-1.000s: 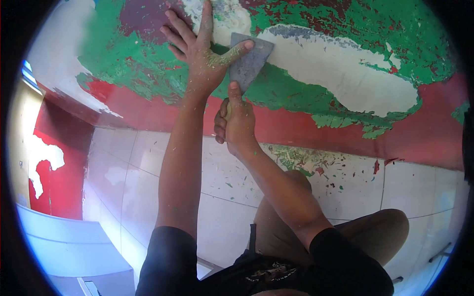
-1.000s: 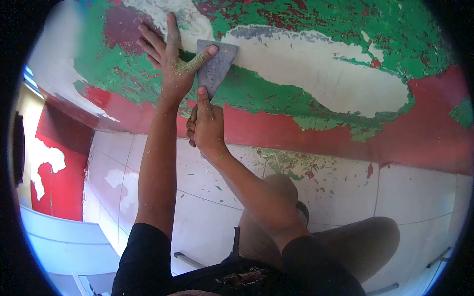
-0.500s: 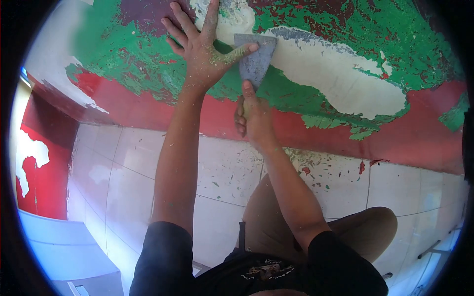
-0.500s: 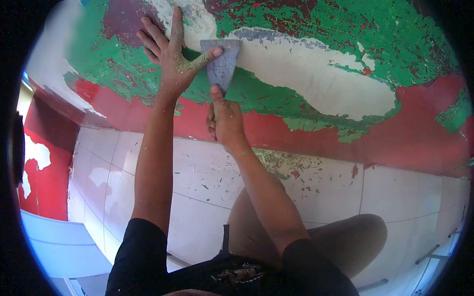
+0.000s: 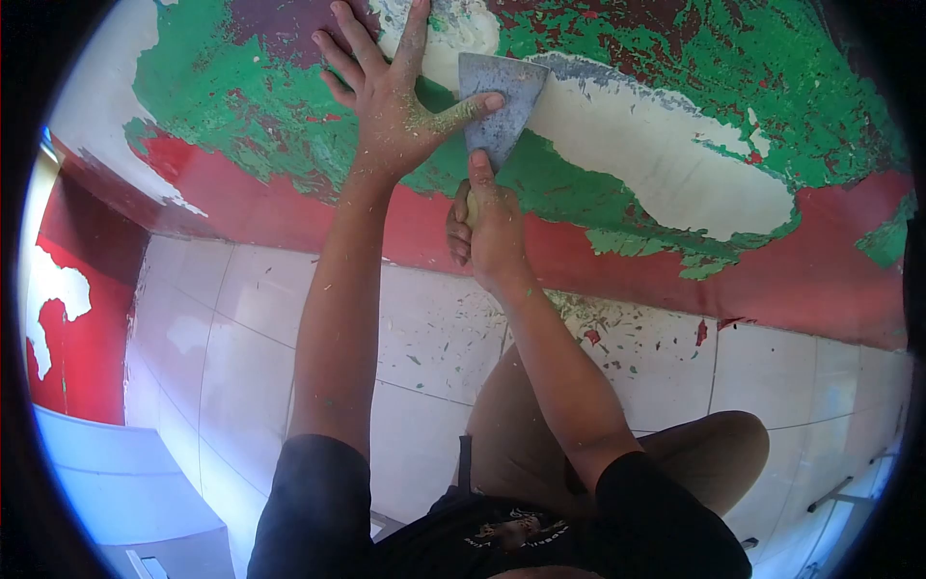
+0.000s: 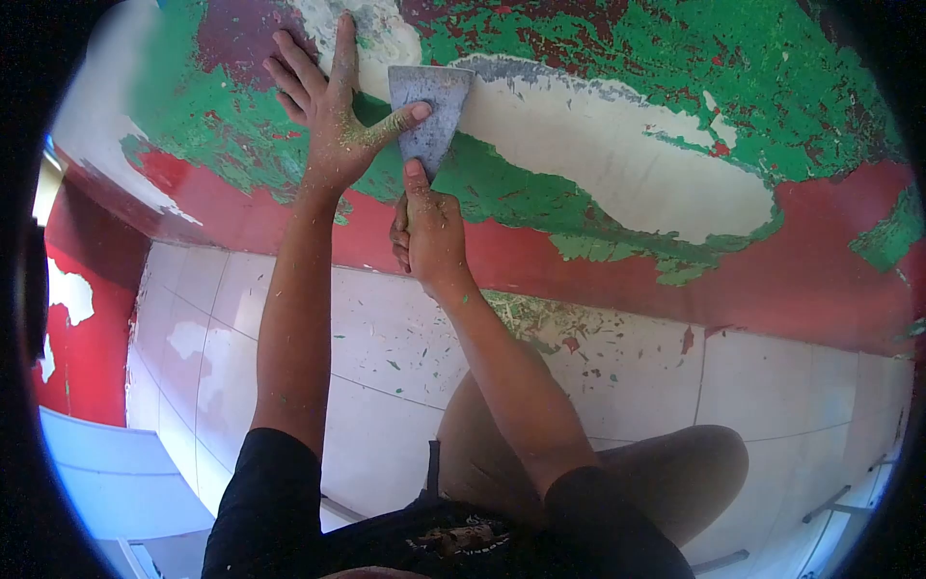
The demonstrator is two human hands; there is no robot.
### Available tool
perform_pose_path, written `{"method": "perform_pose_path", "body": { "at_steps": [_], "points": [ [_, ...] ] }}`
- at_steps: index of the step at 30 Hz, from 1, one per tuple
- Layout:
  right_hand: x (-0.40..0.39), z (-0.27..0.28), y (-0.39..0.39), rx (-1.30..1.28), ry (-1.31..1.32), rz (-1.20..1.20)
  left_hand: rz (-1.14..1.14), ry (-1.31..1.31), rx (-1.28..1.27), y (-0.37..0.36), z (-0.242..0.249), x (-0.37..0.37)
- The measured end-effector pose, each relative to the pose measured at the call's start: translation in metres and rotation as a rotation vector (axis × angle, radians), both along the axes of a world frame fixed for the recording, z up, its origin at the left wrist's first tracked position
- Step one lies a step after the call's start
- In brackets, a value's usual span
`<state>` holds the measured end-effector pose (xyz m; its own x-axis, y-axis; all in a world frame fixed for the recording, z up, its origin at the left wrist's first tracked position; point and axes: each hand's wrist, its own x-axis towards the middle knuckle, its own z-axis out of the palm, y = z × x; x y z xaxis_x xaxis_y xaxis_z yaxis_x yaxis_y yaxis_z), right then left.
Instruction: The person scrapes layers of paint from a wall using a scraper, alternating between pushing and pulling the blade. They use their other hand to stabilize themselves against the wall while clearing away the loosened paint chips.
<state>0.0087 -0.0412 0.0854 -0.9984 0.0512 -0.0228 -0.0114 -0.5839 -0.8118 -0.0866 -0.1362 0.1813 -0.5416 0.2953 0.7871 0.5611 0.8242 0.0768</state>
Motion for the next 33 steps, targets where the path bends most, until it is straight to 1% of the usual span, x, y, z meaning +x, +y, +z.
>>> {"method": "perform_pose_path", "body": {
  "at_steps": [1, 3, 8, 10, 12, 16, 19, 20, 22, 24, 27, 29, 31, 33],
  "points": [
    [0.001, -0.002, -0.001, 0.003, -0.001, 0.0, 0.0, -0.001, 0.003, -0.001, -0.004, -0.005],
    [0.002, -0.01, -0.006, -0.029, 0.02, 0.005, -0.188, 0.149, 0.052, -0.002, -0.011, -0.016],
    [0.003, -0.018, -0.008, -0.054, 0.01, 0.043, -0.166, 0.143, 0.031, -0.003, -0.014, -0.016],
    [0.007, -0.008, -0.005, -0.05, 0.002, 0.045, -0.175, 0.151, 0.034, -0.004, -0.015, -0.018],
    [0.009, 0.002, 0.001, 0.033, -0.067, 0.032, -0.114, 0.127, 0.035, -0.004, -0.017, -0.024],
    [0.008, -0.006, 0.003, 0.074, -0.061, -0.001, -0.149, 0.169, 0.041, -0.003, -0.017, -0.023],
    [0.004, -0.021, -0.003, 0.047, -0.033, 0.003, -0.155, 0.146, 0.053, -0.001, -0.015, -0.016],
    [0.003, -0.025, -0.007, 0.002, -0.049, 0.015, -0.156, 0.152, 0.043, -0.001, -0.015, -0.015],
    [0.005, -0.016, -0.01, -0.042, -0.067, 0.029, -0.155, 0.157, 0.034, -0.001, -0.016, -0.016],
    [0.002, -0.005, -0.008, 0.02, -0.075, -0.003, -0.123, 0.135, 0.053, -0.002, -0.016, -0.022],
    [0.001, -0.006, -0.012, -0.023, -0.047, 0.009, -0.146, 0.13, 0.054, -0.004, -0.016, -0.022],
    [0.004, -0.018, -0.023, -0.052, -0.069, 0.034, -0.144, 0.138, 0.053, -0.001, -0.016, -0.015],
    [0.004, -0.005, -0.02, -0.083, -0.086, 0.059, -0.143, 0.149, 0.051, 0.0, -0.014, -0.015],
    [-0.004, 0.007, -0.008, 0.014, -0.058, 0.009, -0.129, 0.093, 0.082, -0.003, -0.016, -0.023]
  ]
}}
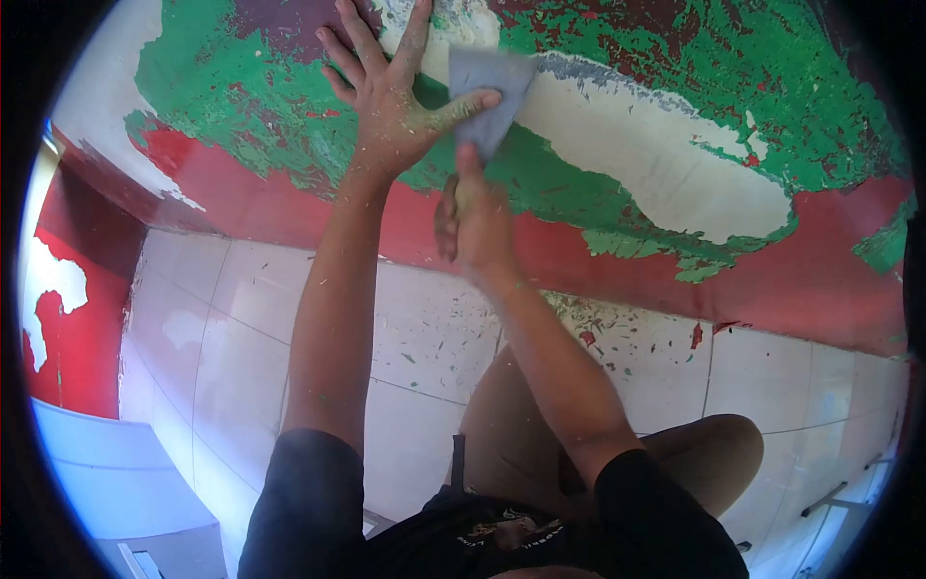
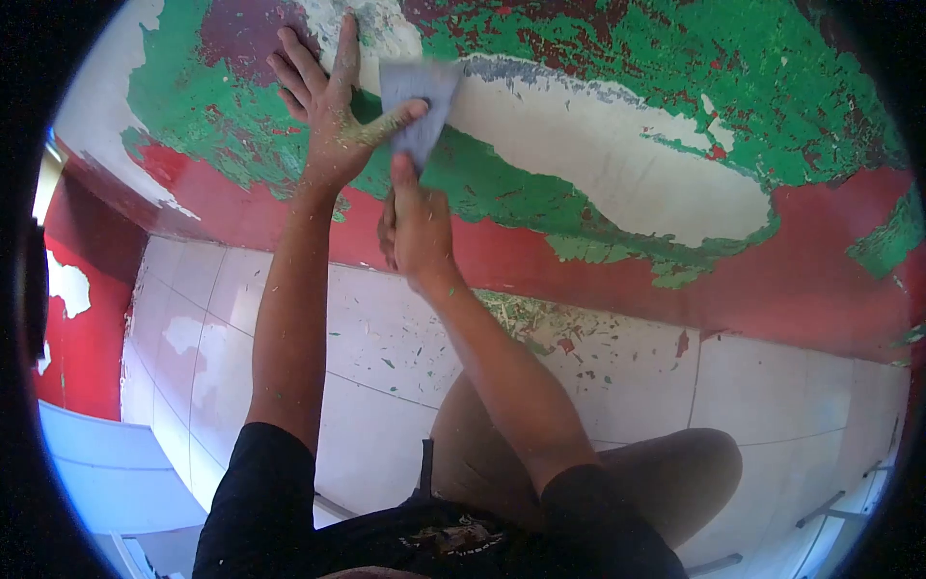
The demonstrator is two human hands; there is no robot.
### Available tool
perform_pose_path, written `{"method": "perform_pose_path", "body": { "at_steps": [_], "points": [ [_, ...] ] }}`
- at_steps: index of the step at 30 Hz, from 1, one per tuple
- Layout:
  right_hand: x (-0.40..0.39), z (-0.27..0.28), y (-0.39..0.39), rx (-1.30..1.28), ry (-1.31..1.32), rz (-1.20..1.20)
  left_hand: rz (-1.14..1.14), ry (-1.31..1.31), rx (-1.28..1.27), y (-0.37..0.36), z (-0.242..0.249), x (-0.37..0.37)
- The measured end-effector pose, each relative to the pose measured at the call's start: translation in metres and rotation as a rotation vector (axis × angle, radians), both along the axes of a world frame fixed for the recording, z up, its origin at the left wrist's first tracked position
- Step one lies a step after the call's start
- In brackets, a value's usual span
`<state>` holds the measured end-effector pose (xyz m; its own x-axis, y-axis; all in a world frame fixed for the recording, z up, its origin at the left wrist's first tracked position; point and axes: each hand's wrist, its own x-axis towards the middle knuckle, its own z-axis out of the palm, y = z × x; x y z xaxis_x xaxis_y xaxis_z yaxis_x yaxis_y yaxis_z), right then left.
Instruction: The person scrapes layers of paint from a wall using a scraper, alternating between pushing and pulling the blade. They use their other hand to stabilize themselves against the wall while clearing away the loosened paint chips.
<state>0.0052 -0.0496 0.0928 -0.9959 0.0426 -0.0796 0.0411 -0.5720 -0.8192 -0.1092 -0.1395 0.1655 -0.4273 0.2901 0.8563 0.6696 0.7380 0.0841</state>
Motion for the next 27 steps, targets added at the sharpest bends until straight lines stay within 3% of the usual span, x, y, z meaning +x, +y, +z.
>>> {"method": "perform_pose_path", "body": {
  "at_steps": [4, 9, 17, 20, 25, 27],
  "points": [
    [0.001, -0.001, -0.01, -0.037, 0.045, -0.031, -0.068, 0.034, 0.022, 0.0, 0.003, 0.002],
    [0.026, -0.056, -0.022, -0.091, -0.133, 0.086, 0.017, 0.055, -0.048, 0.0, -0.005, 0.009],
    [0.076, -0.099, 0.007, 0.057, -0.162, 0.125, 0.058, -0.005, -0.045, 0.002, 0.001, 0.015],
    [0.09, -0.094, 0.019, 0.137, -0.134, 0.052, 0.056, -0.041, -0.047, 0.001, 0.003, 0.017],
    [0.093, -0.053, 0.046, 0.295, 0.276, -0.262, 0.002, -0.107, 0.023, 0.0, -0.008, 0.019],
    [0.092, -0.038, 0.056, 0.307, 0.213, -0.33, 0.0, -0.164, 0.058, 0.007, -0.009, 0.026]
  ]
}}
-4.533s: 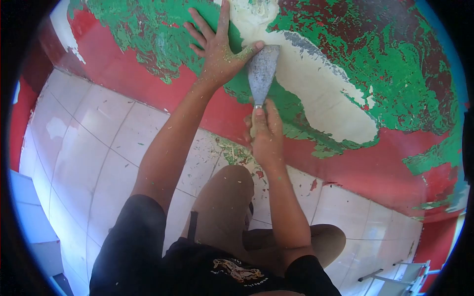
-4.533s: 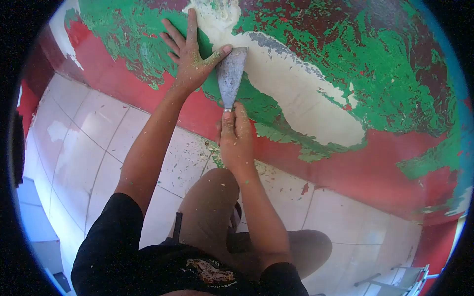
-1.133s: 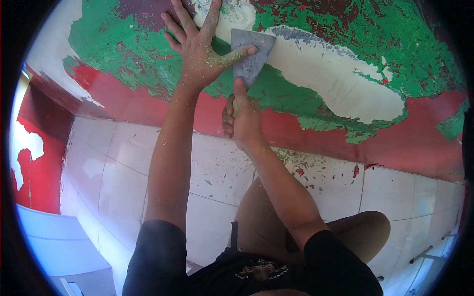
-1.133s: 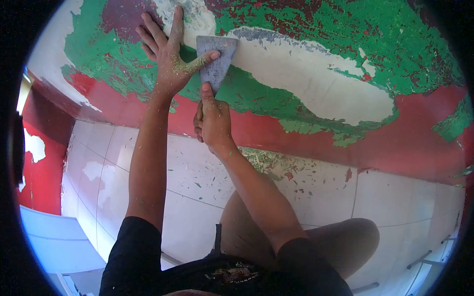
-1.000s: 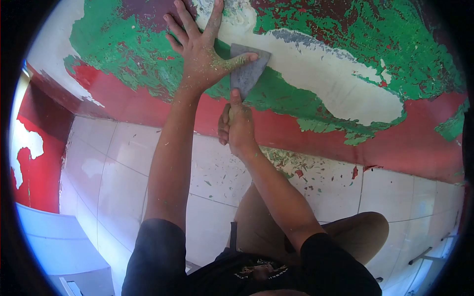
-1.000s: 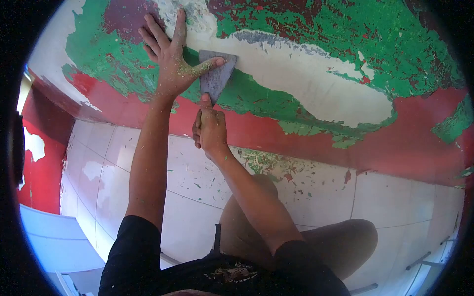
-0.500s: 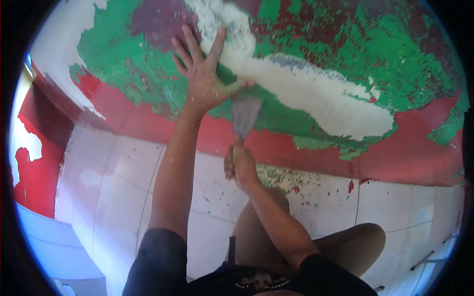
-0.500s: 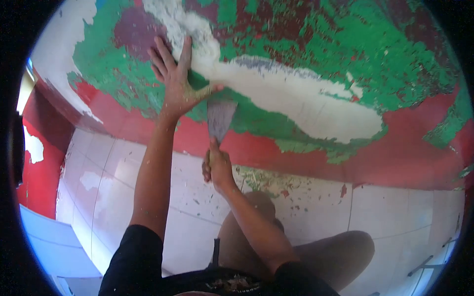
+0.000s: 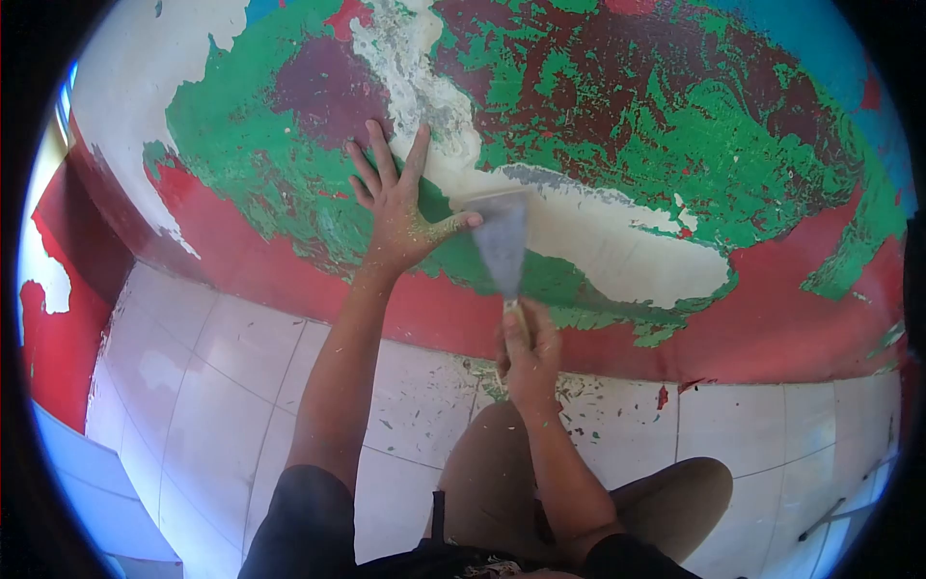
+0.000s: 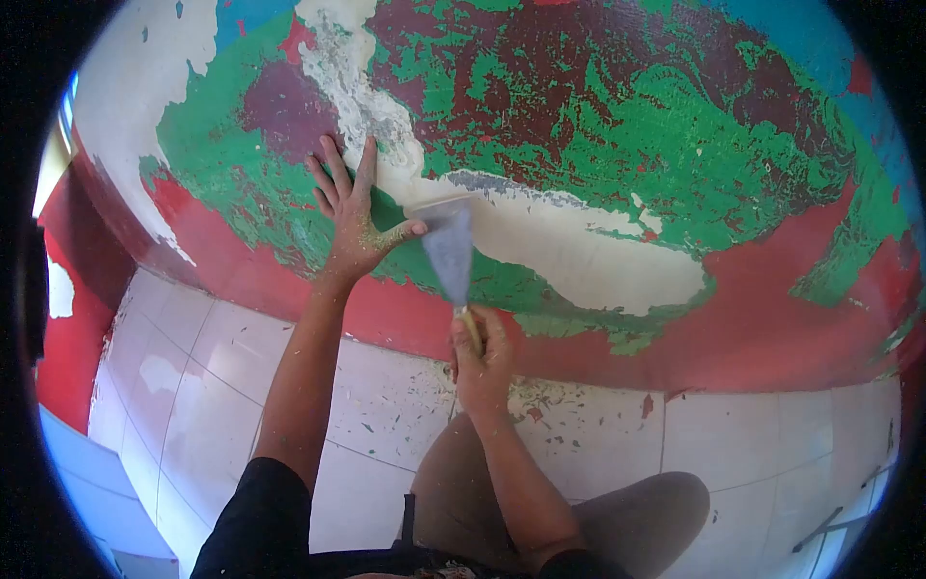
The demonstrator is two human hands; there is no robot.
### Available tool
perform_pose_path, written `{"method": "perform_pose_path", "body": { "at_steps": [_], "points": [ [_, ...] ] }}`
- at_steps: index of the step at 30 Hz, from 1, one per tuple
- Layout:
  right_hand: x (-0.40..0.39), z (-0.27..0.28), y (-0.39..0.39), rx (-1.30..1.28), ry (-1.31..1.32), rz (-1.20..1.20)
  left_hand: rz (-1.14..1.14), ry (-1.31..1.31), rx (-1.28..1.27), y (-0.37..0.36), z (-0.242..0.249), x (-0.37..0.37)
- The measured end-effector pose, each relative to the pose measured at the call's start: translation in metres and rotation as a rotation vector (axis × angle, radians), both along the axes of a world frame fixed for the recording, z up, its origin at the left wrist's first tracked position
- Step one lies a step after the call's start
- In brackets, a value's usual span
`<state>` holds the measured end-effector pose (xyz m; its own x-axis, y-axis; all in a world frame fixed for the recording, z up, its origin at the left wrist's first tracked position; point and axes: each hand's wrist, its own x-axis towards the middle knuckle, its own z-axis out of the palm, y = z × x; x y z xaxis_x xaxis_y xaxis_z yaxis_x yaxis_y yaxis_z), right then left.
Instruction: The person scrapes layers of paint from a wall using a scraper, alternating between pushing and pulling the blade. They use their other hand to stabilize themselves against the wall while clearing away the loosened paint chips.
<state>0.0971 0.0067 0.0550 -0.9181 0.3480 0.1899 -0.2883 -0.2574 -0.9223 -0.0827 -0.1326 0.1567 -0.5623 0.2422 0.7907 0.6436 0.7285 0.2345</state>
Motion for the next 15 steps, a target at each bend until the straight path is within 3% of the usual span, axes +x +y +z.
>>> {"method": "perform_pose_path", "body": {
  "at_steps": [2, 8, 15],
  "points": [
    [-0.003, -0.003, 0.009, 0.069, -0.035, -0.143, -0.034, -0.046, 0.067, 0.009, 0.0, 0.006],
    [-0.009, 0.009, 0.012, 0.328, 0.102, -0.274, -0.011, -0.014, 0.117, 0.021, -0.006, 0.006],
    [-0.008, 0.023, 0.003, 0.418, 0.063, -0.271, 0.011, -0.009, 0.145, 0.024, -0.01, -0.001]
  ]
}}
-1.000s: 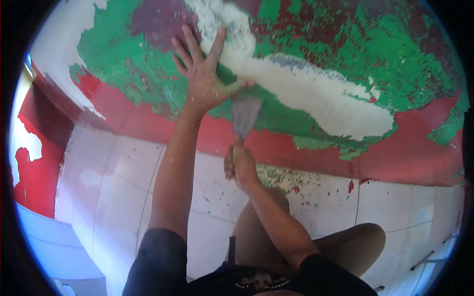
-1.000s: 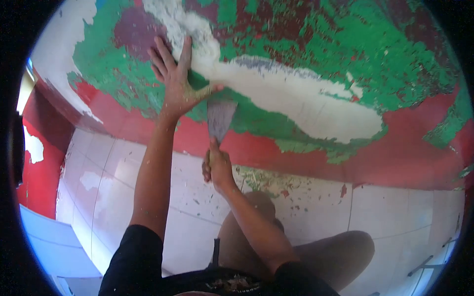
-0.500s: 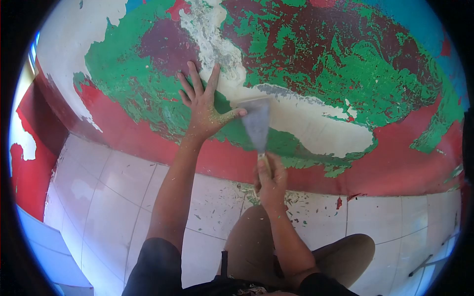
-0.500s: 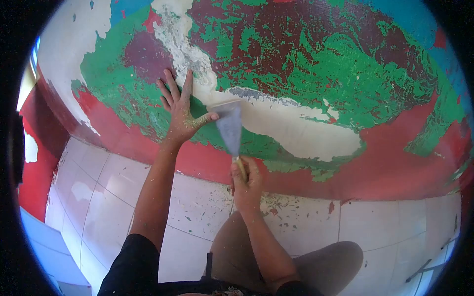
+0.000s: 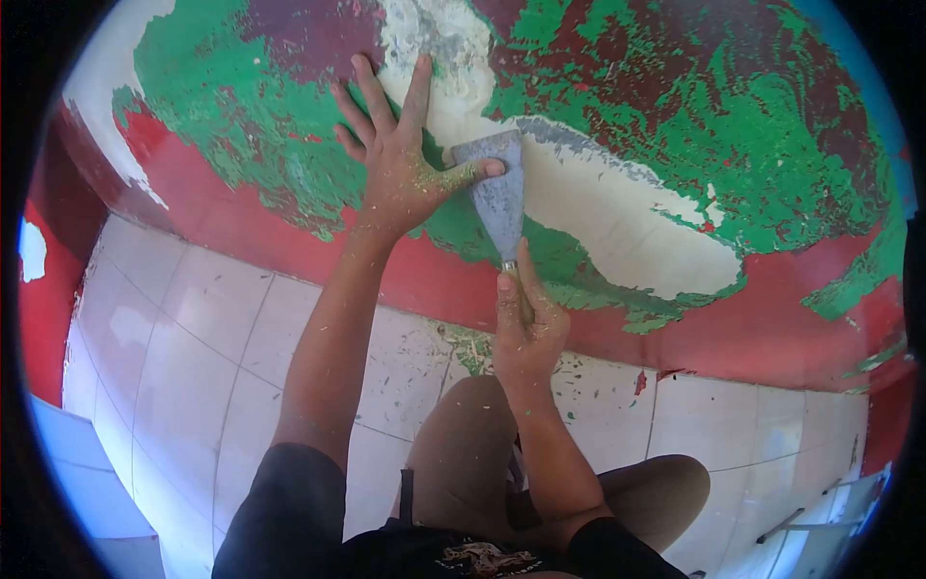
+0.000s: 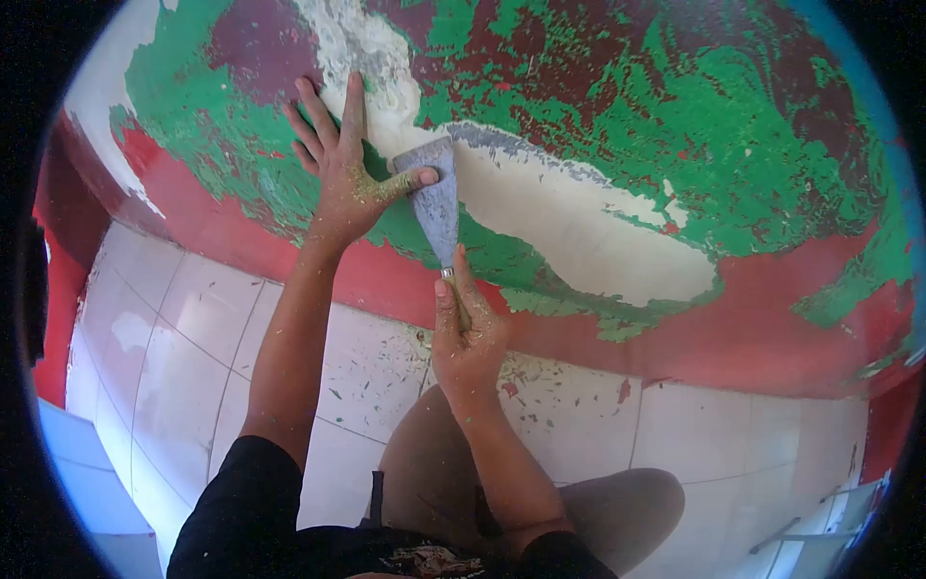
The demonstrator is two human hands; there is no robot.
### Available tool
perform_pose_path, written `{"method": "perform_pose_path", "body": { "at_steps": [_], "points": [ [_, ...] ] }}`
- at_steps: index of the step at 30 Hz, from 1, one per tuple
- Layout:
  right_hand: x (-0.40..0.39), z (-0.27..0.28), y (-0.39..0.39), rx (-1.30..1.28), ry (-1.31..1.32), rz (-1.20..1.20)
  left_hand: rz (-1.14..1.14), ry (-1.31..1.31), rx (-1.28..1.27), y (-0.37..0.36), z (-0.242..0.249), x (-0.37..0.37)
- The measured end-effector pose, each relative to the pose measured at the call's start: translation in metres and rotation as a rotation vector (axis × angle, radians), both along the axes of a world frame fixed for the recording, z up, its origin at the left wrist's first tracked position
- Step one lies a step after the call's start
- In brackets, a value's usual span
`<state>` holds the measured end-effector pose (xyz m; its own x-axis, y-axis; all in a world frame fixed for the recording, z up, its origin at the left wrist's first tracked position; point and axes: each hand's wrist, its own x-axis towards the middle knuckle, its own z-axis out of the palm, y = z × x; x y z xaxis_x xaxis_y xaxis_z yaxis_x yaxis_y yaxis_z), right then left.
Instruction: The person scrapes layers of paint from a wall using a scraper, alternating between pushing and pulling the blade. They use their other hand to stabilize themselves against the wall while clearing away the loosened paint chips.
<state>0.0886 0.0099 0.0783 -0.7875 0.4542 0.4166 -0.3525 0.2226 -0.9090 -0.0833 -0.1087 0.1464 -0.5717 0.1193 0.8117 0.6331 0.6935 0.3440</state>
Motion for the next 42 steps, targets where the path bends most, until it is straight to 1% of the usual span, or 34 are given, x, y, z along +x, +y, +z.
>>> {"method": "perform_pose_path", "body": {
  "at_steps": [2, 5, 9, 11, 12, 14, 15, 17, 18, 20, 23, 24, 26, 27, 29, 30, 32, 33, 35, 36, 37, 38, 39, 41, 42],
  "points": [
    [0.0, 0.001, -0.001, -0.074, 0.006, 0.034, -0.018, 0.019, 0.029, 0.0, -0.002, -0.002],
    [-0.002, 0.005, -0.002, -0.128, -0.057, 0.047, -0.03, 0.025, 0.044, -0.001, -0.002, -0.004],
    [-0.009, 0.013, 0.002, -0.181, -0.052, 0.068, -0.034, 0.019, 0.045, -0.002, -0.001, -0.002],
    [-0.012, 0.021, 0.007, -0.056, 0.003, 0.103, -0.026, -0.012, 0.06, -0.002, -0.003, -0.006],
    [-0.008, 0.034, 0.011, -0.058, 0.002, 0.098, -0.031, -0.013, 0.057, -0.001, -0.004, -0.006],
    [0.0, 0.065, 0.016, 0.062, -0.103, 0.17, -0.059, -0.055, 0.092, -0.004, -0.002, -0.008],
    [-0.002, 0.057, 0.016, 0.068, -0.098, 0.174, -0.054, -0.05, 0.097, -0.005, -0.002, -0.007],
    [-0.009, 0.023, 0.019, -0.038, -0.056, 0.159, -0.026, -0.039, 0.064, -0.003, -0.002, -0.006],
    [-0.006, 0.019, 0.015, -0.022, -0.051, 0.159, -0.027, -0.033, 0.079, -0.001, -0.001, -0.006],
    [0.001, 0.008, 0.005, -0.252, -0.038, 0.16, -0.018, 0.005, 0.057, 0.0, -0.003, -0.002],
    [0.004, 0.017, 0.005, -0.216, -0.113, 0.116, 0.023, 0.023, 0.039, 0.002, -0.004, -0.005],
    [0.007, 0.012, 0.005, -0.212, -0.148, 0.11, 0.022, -0.013, 0.044, 0.0, -0.003, 0.003],
    [0.003, 0.008, 0.006, -0.09, -0.071, 0.085, 0.066, -0.172, -0.046, -0.003, 0.01, 0.008],
    [0.003, 0.009, 0.001, -0.081, -0.076, 0.085, 0.057, -0.19, -0.041, -0.003, 0.009, 0.006],
    [0.004, 0.015, -0.013, -0.235, -0.036, 0.084, 0.065, -0.187, -0.054, -0.004, 0.007, 0.004],
    [0.004, 0.015, -0.016, -0.228, -0.039, 0.084, 0.074, -0.179, -0.076, -0.005, 0.007, 0.004],
    [0.003, 0.013, -0.019, -0.346, -0.063, 0.087, 0.079, -0.175, -0.073, -0.004, 0.006, 0.002],
    [0.002, 0.013, -0.018, -0.35, -0.067, 0.087, 0.085, -0.171, -0.08, -0.004, 0.006, 0.002],
    [0.005, 0.012, -0.009, -0.197, -0.126, 0.038, 0.074, -0.166, -0.07, -0.004, 0.008, 0.005],
    [0.007, 0.014, -0.004, -0.208, -0.133, 0.032, 0.062, -0.148, -0.05, -0.003, 0.008, 0.006],
    [0.006, 0.019, 0.001, -0.153, -0.102, 0.046, 0.061, -0.147, -0.056, -0.001, 0.007, 0.004],
    [0.007, 0.023, 0.005, -0.094, -0.071, 0.058, 0.088, -0.13, -0.064, 0.0, 0.005, 0.003],
    [0.007, 0.026, 0.007, -0.093, -0.071, 0.058, 0.117, -0.113, -0.068, 0.001, 0.004, 0.002],
    [0.008, 0.03, 0.012, 0.037, -0.128, 0.001, 0.104, -0.121, -0.056, 0.001, 0.006, 0.003],
    [0.007, 0.029, 0.013, 0.043, -0.129, 0.004, 0.094, -0.129, -0.049, 0.001, 0.006, 0.004]
  ]
}}
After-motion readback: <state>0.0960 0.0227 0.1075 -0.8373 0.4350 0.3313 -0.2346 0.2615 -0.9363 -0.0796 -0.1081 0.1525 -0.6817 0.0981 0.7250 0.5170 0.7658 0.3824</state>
